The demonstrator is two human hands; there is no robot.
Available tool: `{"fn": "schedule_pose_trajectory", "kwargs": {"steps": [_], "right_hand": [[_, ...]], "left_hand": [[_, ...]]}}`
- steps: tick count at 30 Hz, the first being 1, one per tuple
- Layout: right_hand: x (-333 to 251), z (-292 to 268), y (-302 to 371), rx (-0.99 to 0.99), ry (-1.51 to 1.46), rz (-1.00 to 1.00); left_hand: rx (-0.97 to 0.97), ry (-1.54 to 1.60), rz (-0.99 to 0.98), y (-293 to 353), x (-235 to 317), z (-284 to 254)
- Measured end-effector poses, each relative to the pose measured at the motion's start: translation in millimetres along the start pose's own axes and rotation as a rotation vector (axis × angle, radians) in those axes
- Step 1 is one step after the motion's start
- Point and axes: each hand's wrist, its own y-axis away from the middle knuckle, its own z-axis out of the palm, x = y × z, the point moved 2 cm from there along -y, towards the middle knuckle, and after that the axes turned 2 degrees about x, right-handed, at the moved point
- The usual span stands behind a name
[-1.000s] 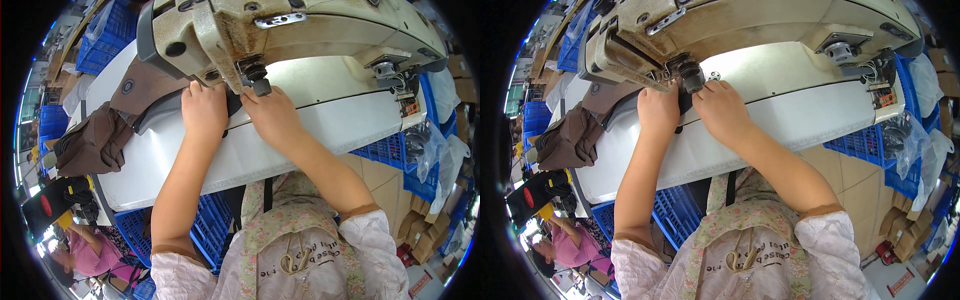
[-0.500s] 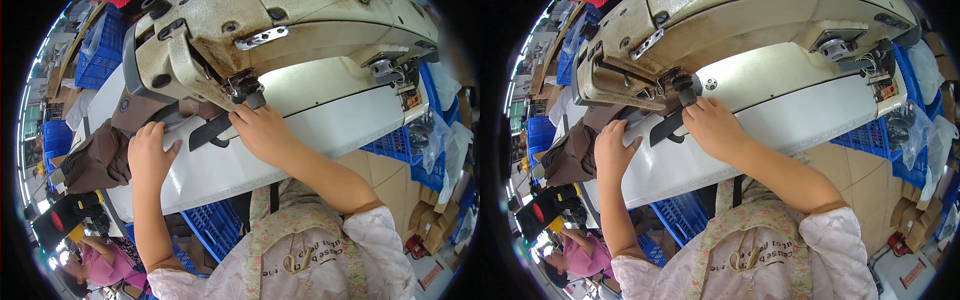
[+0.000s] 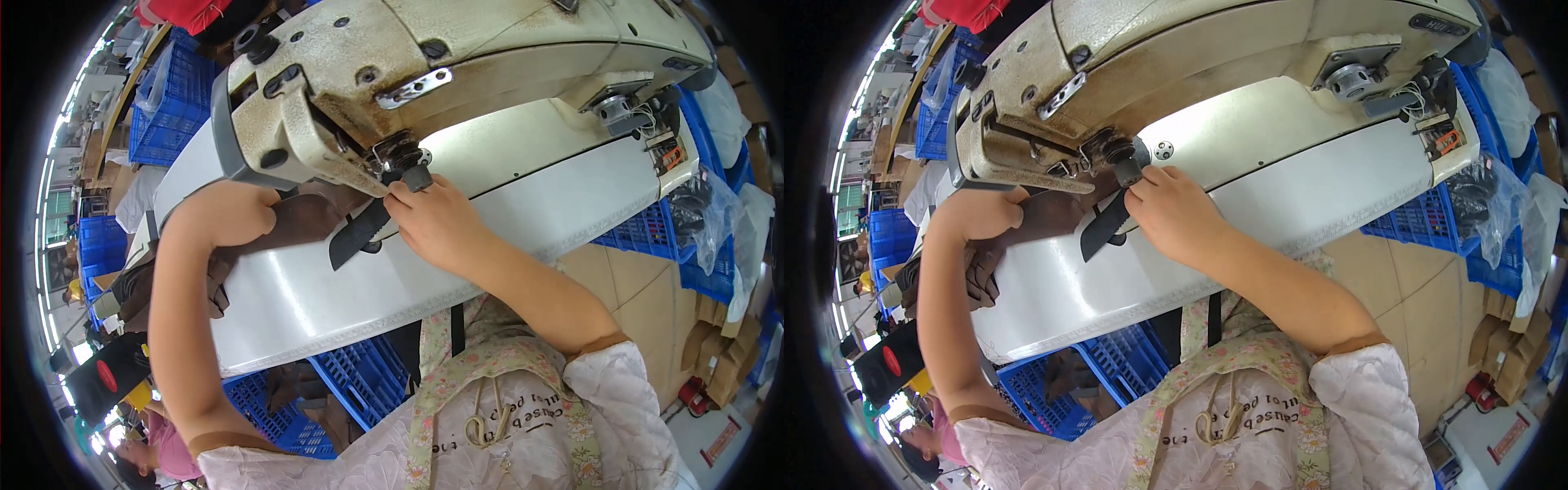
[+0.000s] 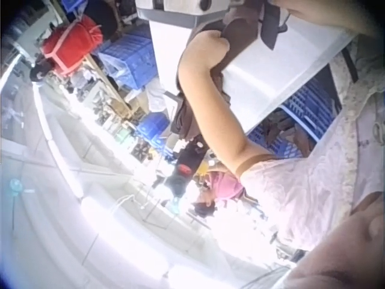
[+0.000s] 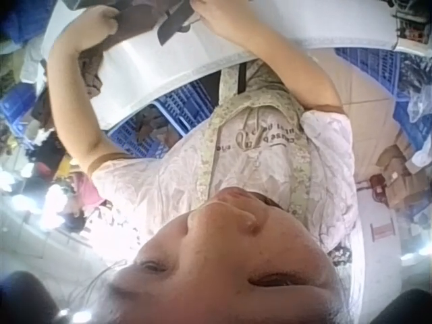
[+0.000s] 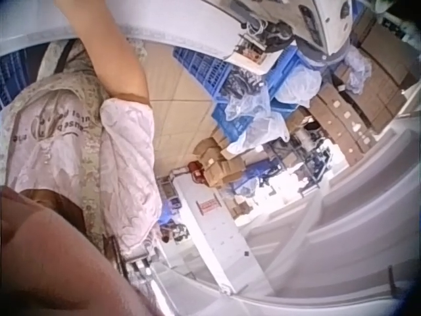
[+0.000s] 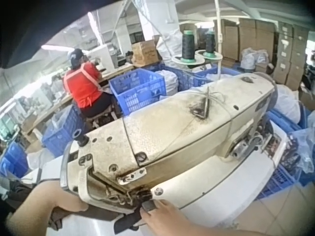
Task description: Operating a sewing machine to stitch leather shoe components together.
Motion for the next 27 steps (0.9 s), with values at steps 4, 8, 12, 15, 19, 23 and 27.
{"fn": "schedule_pose_trajectory", "kwargs": {"steps": [4,8,12,15,19,23,27], "right_hand": [[0.4,-0.9,-1.6,0.027,-0.043,-0.016],[3.3,0.6,-0.5,0.016,-0.028,0.000],[3.9,-2.2,0.9,0.009,-0.039,0.033],[0.4,-4.4,0.7,0.014,-0.034,0.051],[3.1,3.8,4.4,0.046,-0.015,0.057],[1.9,3.9,4.9,0.037,0.001,0.076],[4.5,2.1,4.1,0.033,-0.010,0.044]], "left_hand": [[-0.274,-0.058,-0.004,-24.1,-8.4,8.9],[-0.013,-0.238,0.057,-25.0,2.6,32.9],[0.235,-0.307,0.265,-7.7,19.1,49.6],[0.620,-0.732,0.556,17.2,35.0,71.9],[0.391,-0.616,0.494,20.5,39.5,81.5],[0.347,-0.616,0.464,5.5,32.2,90.1],[0.418,-0.501,0.541,-1.6,25.8,93.0]]}}
